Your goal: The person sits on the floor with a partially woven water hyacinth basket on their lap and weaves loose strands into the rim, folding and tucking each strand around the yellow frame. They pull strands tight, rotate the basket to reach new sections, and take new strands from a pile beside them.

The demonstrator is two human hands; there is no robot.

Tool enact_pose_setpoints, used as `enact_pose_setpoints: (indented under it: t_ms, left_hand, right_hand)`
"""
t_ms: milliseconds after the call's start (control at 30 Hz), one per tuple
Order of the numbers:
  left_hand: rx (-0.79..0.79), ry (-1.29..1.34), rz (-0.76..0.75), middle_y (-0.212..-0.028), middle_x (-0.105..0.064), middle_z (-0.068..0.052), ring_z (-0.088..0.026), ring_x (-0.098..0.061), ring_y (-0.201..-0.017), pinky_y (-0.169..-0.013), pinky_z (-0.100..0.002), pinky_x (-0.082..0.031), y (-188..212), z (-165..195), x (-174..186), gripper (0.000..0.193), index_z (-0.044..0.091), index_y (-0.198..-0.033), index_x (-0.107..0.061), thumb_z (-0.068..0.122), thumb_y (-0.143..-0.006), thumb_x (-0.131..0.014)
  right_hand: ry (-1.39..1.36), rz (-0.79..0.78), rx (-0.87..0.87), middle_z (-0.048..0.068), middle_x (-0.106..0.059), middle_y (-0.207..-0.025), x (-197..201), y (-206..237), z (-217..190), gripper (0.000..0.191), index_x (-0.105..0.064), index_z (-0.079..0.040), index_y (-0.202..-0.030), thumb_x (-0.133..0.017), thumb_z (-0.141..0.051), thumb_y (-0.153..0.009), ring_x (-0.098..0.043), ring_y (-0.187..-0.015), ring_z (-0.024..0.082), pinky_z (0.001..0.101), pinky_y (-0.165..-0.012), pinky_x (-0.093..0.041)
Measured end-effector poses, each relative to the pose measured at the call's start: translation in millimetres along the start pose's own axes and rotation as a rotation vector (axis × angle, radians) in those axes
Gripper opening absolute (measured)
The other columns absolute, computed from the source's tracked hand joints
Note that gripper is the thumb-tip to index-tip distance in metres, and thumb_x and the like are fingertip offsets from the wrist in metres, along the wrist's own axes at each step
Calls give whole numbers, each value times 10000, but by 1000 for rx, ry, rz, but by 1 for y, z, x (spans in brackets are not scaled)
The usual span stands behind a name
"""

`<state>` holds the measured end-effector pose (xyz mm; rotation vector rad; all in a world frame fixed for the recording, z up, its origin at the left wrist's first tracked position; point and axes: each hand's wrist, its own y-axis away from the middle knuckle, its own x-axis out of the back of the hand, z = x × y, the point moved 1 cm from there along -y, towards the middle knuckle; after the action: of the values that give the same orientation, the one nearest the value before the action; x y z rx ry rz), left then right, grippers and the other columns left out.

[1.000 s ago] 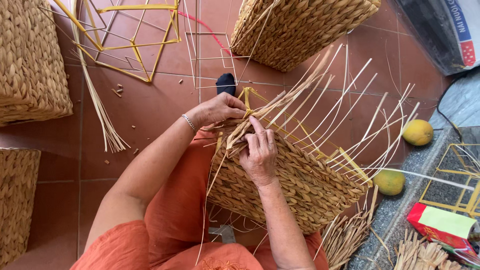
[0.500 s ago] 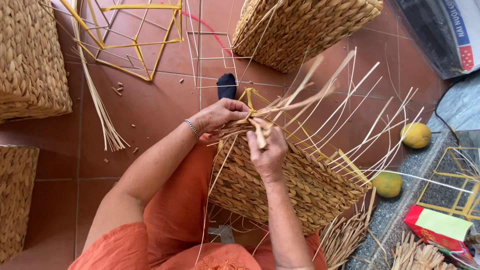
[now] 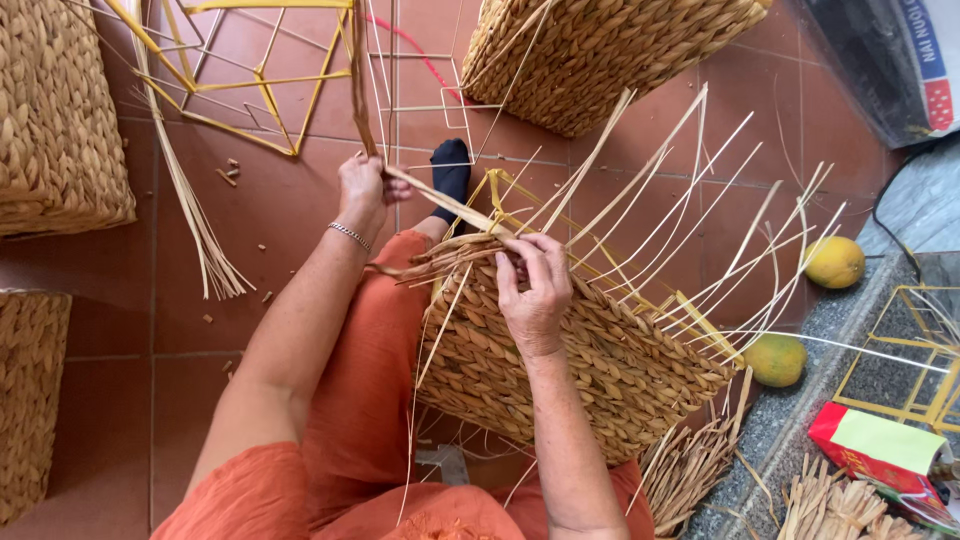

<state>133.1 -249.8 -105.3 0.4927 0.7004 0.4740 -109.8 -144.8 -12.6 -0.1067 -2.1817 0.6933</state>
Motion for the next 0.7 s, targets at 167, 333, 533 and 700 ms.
enact_pose_setpoints:
  t_ms: [167, 333, 533, 700]
  left_hand:
    - [11, 352, -109, -755, -660, -95, -144, -545, -527, -482, -323, -482, 16, 19, -7, 218, 66, -1101, -533, 269, -1019, -536]
    - [-94, 186, -483, -868, -606, 0, -103, -574, -698, -641, -294, -497, 43, 25, 0, 232, 32, -1173, -651, 241, -1084, -694]
    - [-157, 21, -339, -835, -667, -60, -137, -665, -670, -639, -322, -601, 47, 27, 22, 247, 24, -1024, -657, 255, -1090, -600]
    - [-390, 128, -301, -939, -682, -78, -158, -667, -754, -726, -338, -601, 112, 58, 17, 302, 22, -1067, -627, 304, -1131, -537]
  right_hand:
    - [127, -8, 160, 68, -608, -1183, 6, 4, -11, 328, -755, -104, -1185, -803, -13, -873, -557, -850, 140, 347, -869, -531]
    - [144, -29, 146, 77, -596, -1229, 4, 6, -19, 391, -742, -159, -1262, -782, -4, -904, -529, -855, 150, 328, -876, -511]
    - [57, -10, 167, 125, -579, -1307, 5, 33, -18, 322, -725, -121, -1199, -774, -37, -892, -581, -961, 194, 307, -875, -571]
    - [-216, -45, -85, 98, -721, -1113, 22, 60, -10, 127, -729, -98, -1074, -741, -98, -947, -687, -981, 165, 281, -795, -642]
